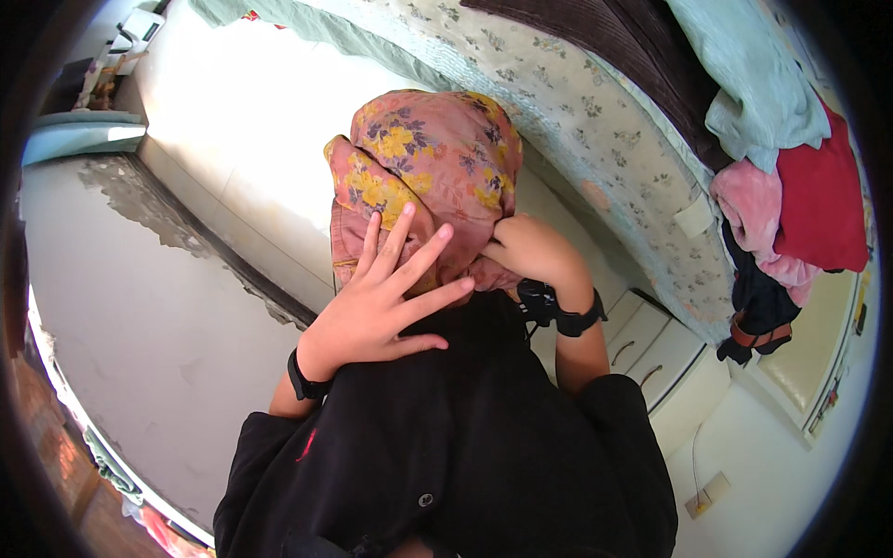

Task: The person smooths a towel on a desk, then moves to a bed to fold a floral garment and tie the drawstring of a pair of shorts.

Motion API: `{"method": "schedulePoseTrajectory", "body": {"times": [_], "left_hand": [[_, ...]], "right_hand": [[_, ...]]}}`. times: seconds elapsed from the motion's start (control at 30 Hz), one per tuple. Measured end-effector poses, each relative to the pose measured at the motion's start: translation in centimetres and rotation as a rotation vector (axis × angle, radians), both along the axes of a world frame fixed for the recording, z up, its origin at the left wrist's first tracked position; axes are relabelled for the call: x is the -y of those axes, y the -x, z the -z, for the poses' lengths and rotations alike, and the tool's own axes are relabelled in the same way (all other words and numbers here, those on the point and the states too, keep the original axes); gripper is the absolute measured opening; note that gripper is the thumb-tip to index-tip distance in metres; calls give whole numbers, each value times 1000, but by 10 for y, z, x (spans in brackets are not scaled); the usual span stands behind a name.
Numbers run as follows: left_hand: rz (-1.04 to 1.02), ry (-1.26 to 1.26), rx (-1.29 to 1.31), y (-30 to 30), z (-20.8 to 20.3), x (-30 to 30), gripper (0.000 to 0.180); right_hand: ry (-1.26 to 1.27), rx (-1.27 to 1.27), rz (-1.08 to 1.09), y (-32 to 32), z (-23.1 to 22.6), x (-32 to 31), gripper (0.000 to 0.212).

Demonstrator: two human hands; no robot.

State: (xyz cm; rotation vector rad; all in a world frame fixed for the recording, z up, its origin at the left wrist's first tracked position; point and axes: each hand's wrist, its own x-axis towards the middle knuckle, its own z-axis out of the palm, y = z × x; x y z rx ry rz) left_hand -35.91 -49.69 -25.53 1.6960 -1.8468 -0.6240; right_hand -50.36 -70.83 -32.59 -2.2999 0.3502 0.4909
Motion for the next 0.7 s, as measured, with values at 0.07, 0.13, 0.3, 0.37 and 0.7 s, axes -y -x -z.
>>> {"method": "schedulePoseTrajectory", "body": {"times": [0.07, 0.13, 0.3, 0.37, 0.7], "left_hand": [[-65, -8, -25, 3, 7, 2, 84], [-114, 14, 27, 8, 25, 7, 85], [-337, 92, -594, -1, 63, 7, 51], [-720, -212, -1161, -8, 59, 7, 30], [-884, 44, -1860, -25, 77, 1, 38]], "right_hand": [[-252, 94, 83, -9, -29, 6, 27], [-454, 96, 206, -5, -40, 13, 27], [-1529, 744, 336, -27, -65, -14, 69], [-1352, 841, 398, -36, -64, -17, 75], [-47, 709, 386, -39, -45, -30, 47]]}}
